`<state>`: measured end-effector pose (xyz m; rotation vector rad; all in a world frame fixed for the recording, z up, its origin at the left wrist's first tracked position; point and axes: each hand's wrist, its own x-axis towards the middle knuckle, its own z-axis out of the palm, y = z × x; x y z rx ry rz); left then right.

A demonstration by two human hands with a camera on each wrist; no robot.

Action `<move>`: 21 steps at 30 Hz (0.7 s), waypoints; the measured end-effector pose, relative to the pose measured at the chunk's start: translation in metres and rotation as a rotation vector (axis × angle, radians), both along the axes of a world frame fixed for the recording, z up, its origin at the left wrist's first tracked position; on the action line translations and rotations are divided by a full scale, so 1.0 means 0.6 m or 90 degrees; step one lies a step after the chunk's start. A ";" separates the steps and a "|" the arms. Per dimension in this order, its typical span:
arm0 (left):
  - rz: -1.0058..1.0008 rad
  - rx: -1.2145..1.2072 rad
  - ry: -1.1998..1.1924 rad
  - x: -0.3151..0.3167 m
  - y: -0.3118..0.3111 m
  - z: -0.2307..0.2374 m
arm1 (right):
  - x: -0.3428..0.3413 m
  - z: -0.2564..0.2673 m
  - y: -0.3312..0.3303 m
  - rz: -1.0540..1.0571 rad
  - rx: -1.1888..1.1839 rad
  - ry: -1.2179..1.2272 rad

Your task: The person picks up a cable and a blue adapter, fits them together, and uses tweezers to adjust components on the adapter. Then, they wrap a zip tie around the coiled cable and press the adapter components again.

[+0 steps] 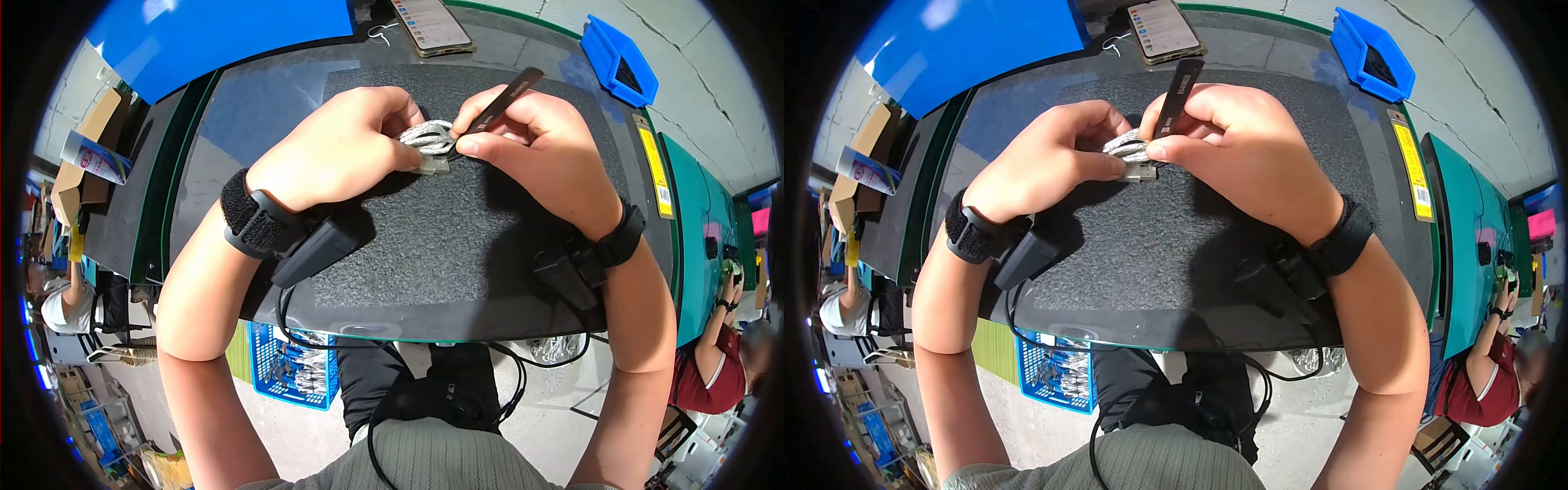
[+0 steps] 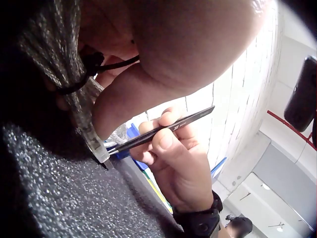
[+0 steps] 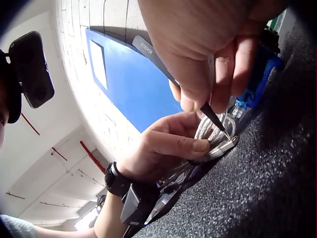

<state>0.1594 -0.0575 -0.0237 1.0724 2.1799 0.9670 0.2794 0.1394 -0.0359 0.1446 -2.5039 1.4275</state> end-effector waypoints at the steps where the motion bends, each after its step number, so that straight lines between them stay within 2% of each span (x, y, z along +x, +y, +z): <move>1: -0.001 -0.002 -0.001 0.000 -0.001 0.000 | 0.000 0.001 0.000 0.001 0.005 -0.006; 3: -0.003 -0.004 -0.001 -0.001 -0.001 0.001 | 0.001 0.004 0.003 0.001 0.010 -0.011; 6: -0.014 0.005 -0.005 0.002 -0.001 0.004 | 0.002 0.010 0.011 0.007 -0.061 -0.029; 8: -0.007 -0.004 -0.009 0.004 -0.001 0.005 | 0.003 0.017 0.016 0.005 -0.168 0.030; 10: -0.008 -0.007 -0.011 0.002 -0.001 0.004 | 0.001 0.017 0.026 0.005 -0.185 0.046; 12: -0.009 -0.012 -0.014 0.002 -0.001 0.004 | 0.001 0.017 0.032 -0.056 -0.249 0.113; 18: -0.032 -0.018 -0.006 0.002 -0.002 0.003 | -0.004 0.008 0.053 -0.116 -0.260 0.122; 20: -0.058 0.004 -0.013 0.007 -0.003 0.006 | -0.010 0.000 0.061 -0.093 -0.358 0.110; 21: -0.057 0.006 -0.011 0.005 -0.004 0.005 | -0.011 -0.002 0.063 -0.090 -0.357 0.111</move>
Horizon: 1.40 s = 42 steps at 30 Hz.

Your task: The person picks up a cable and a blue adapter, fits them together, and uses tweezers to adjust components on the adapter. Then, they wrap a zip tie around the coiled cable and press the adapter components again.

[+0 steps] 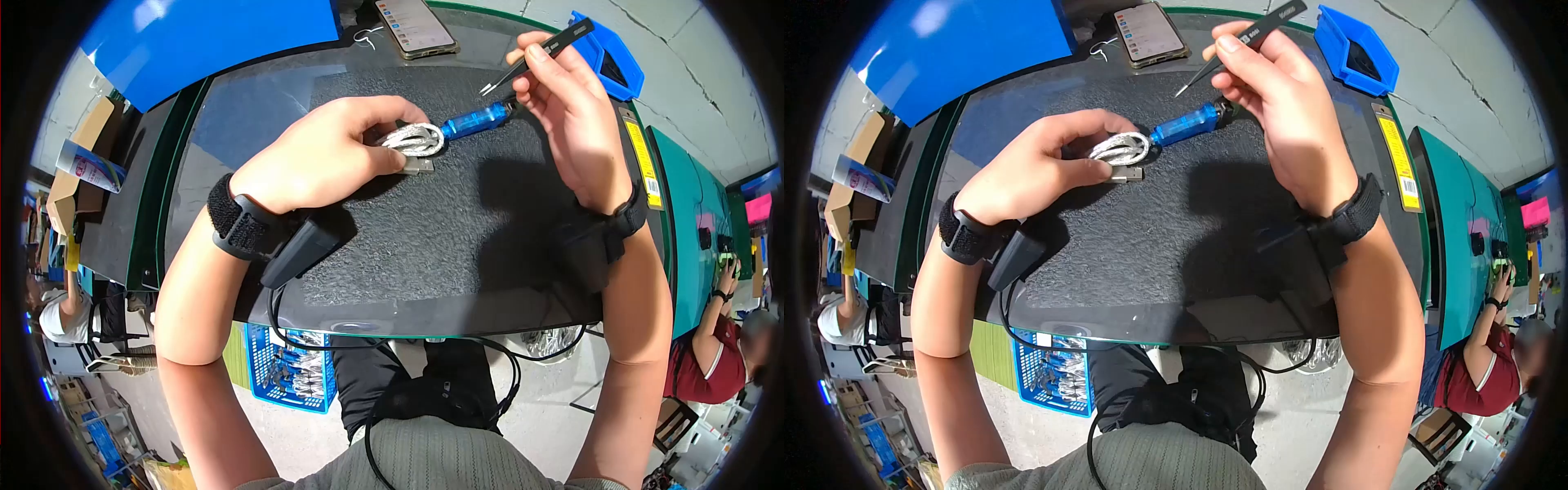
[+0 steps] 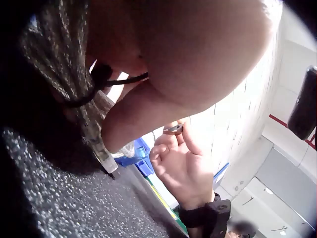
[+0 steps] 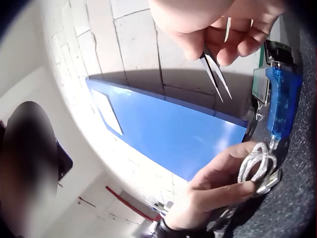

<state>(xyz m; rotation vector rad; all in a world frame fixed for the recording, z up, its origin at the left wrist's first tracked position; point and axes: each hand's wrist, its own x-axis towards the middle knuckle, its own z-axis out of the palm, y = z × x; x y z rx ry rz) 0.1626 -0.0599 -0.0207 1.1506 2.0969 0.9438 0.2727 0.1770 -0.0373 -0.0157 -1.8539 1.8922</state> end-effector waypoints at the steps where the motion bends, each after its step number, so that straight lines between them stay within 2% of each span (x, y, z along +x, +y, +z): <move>1: -0.019 0.035 -0.015 -0.002 -0.001 -0.005 | -0.001 -0.002 0.002 0.016 -0.041 -0.016; 3: -0.035 0.074 -0.030 -0.003 -0.005 -0.010 | -0.002 -0.001 0.003 0.034 -0.078 -0.031; 5: -0.077 0.100 0.211 -0.005 -0.008 -0.009 | -0.001 0.001 0.000 0.025 -0.098 -0.042; 6: -0.076 0.101 0.213 -0.004 -0.010 -0.007 | 0.000 0.001 -0.001 0.027 -0.096 -0.040; 8: -0.060 0.104 0.314 -0.002 -0.014 -0.002 | 0.001 0.001 -0.001 0.030 -0.085 -0.043; 15: -0.044 0.086 0.392 0.000 -0.020 0.004 | -0.002 -0.006 -0.002 0.006 -0.104 -0.084; 17: -0.030 0.076 0.423 -0.002 -0.017 -0.004 | -0.002 -0.008 -0.010 0.045 -0.128 -0.096; 24: -0.046 0.139 0.442 0.014 -0.012 -0.005 | 0.006 -0.004 -0.025 0.112 -0.217 -0.101; 32: -0.080 0.081 0.492 0.018 -0.015 0.000 | 0.014 0.003 -0.046 0.174 -0.266 -0.127; 39: -0.065 0.105 0.452 0.007 -0.010 -0.016 | 0.009 0.008 -0.025 0.049 -0.084 -0.091; 41: -0.055 0.049 0.359 0.015 -0.009 -0.001 | 0.009 0.009 -0.020 0.036 -0.001 -0.060; 42: -0.057 0.049 0.360 0.017 -0.009 -0.001 | 0.009 0.010 -0.022 0.035 -0.001 -0.059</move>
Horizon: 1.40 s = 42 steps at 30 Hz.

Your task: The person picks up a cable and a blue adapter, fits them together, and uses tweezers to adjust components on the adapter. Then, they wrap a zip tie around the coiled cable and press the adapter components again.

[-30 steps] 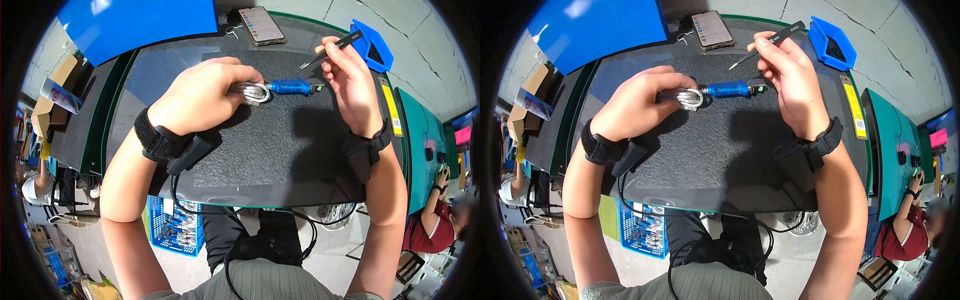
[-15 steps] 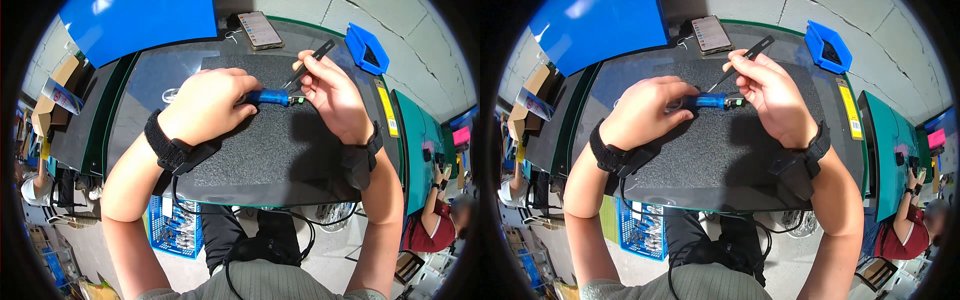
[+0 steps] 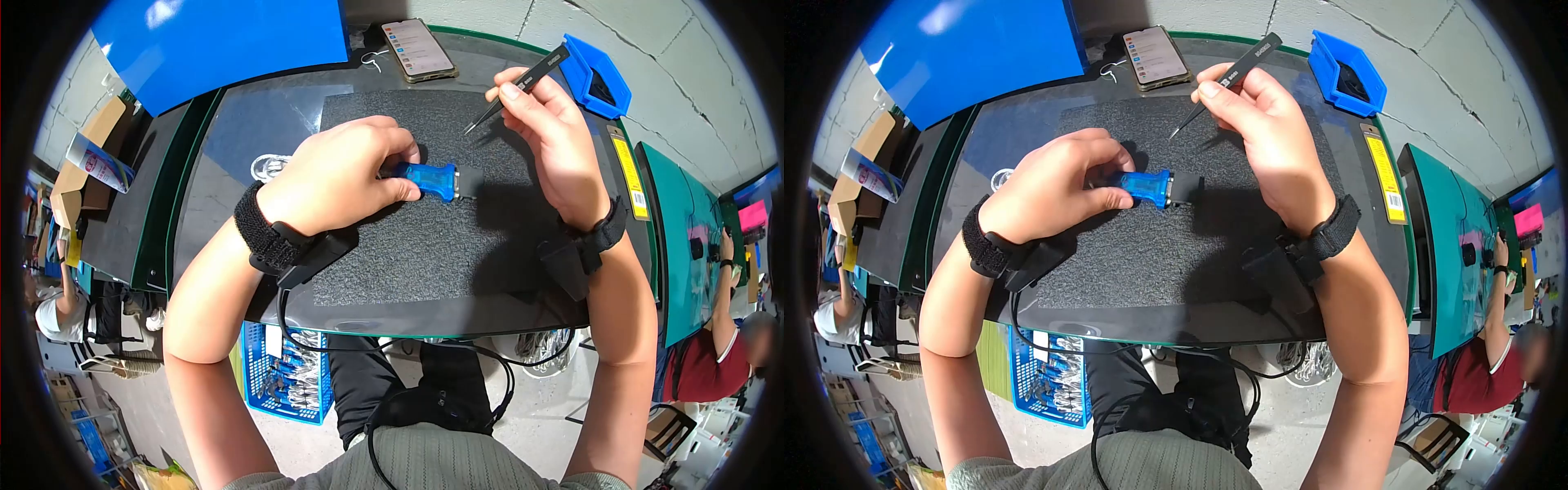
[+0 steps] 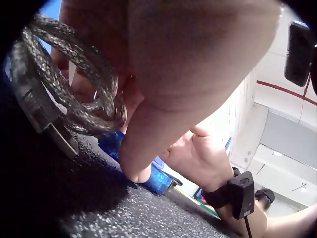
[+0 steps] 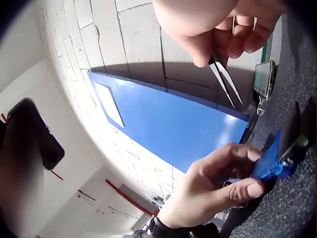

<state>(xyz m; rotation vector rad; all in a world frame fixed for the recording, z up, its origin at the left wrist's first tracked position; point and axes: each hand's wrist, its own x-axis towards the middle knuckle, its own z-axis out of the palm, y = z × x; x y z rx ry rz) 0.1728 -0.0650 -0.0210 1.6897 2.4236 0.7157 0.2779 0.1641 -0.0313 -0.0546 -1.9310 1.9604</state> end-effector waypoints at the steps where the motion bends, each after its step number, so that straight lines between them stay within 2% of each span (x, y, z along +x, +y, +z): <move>1: 0.006 0.005 -0.017 0.001 0.000 0.000 | -0.001 0.000 -0.004 -0.006 0.018 0.021; 5: 0.009 0.017 -0.041 -0.001 0.000 -0.004 | -0.002 -0.003 -0.007 0.002 0.108 0.058; 12: -0.020 0.029 -0.053 -0.007 0.001 -0.007 | 0.000 -0.006 -0.010 0.018 0.112 0.047; 15: -0.020 0.041 -0.040 -0.004 -0.001 -0.002 | -0.002 -0.004 -0.008 0.016 0.084 0.062; 17: 0.034 0.023 -0.015 0.001 -0.002 0.004 | -0.002 -0.002 -0.004 -0.022 0.025 0.088; 22: 0.054 -0.024 -0.096 0.006 0.000 0.018 | 0.002 0.005 0.000 -0.042 -0.071 0.128; 25: 0.004 -0.024 -0.166 -0.003 0.004 -0.005 | 0.001 0.002 0.000 -0.016 -0.061 0.123; 26: -0.053 0.055 -0.085 -0.012 0.006 -0.022 | 0.000 0.001 0.000 -0.016 -0.062 0.123; 27: -0.110 0.134 -0.004 -0.013 0.008 -0.024 | -0.001 -0.002 0.000 -0.012 -0.038 0.108; 28: -0.111 0.133 -0.005 -0.012 0.007 -0.022 | -0.003 -0.004 0.000 -0.008 -0.016 0.093; 30: -0.030 0.092 -0.127 -0.004 0.005 -0.010 | -0.005 -0.007 -0.003 -0.015 0.023 0.092; 34: -0.060 0.076 -0.101 -0.008 0.006 -0.009 | 0.000 -0.006 -0.007 -0.020 0.127 0.070; 36: -0.043 0.101 -0.156 -0.009 0.009 -0.012 | 0.004 -0.002 -0.009 -0.006 0.144 0.073; 42: -0.050 0.057 -0.157 -0.017 0.009 -0.013 | 0.009 0.006 -0.009 0.010 0.246 0.072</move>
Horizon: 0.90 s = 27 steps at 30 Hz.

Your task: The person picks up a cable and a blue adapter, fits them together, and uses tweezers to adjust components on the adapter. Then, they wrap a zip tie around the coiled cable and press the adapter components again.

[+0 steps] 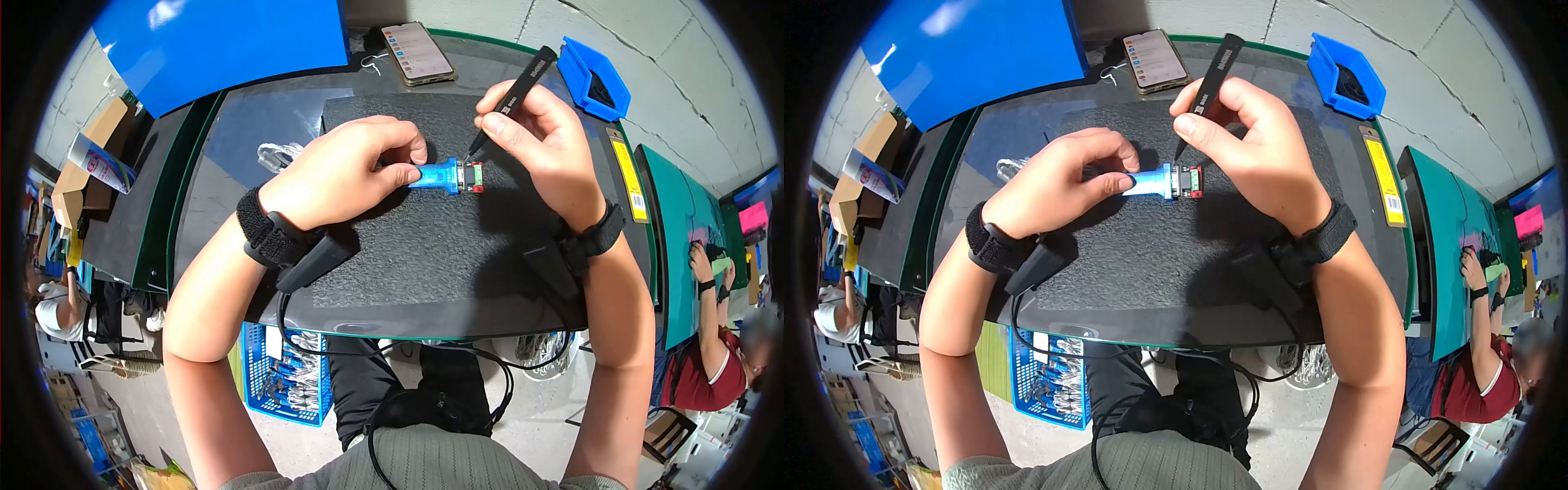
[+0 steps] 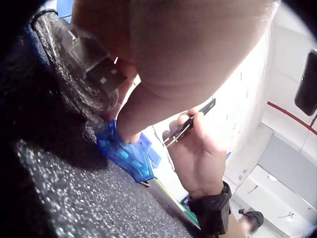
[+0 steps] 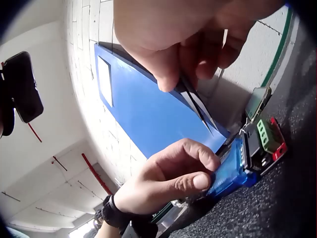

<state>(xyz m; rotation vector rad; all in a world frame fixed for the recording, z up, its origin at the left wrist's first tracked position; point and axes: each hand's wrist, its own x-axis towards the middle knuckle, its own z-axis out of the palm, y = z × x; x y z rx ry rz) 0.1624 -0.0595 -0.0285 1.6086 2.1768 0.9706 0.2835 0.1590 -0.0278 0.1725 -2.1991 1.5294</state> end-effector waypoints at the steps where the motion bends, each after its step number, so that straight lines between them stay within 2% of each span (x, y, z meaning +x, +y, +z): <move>1: -0.004 0.000 -0.001 0.003 0.000 0.004 | 0.000 0.000 0.004 0.003 0.040 0.003; 10: -0.001 -0.023 -0.020 0.002 0.002 0.003 | 0.006 0.019 0.038 0.015 0.160 -0.026; 16: 0.010 -0.057 -0.026 0.006 0.003 0.007 | 0.001 0.008 0.040 0.037 0.168 -0.033; 27: -0.006 -0.013 -0.018 0.005 0.003 0.002 | 0.001 0.009 0.037 0.032 0.167 -0.040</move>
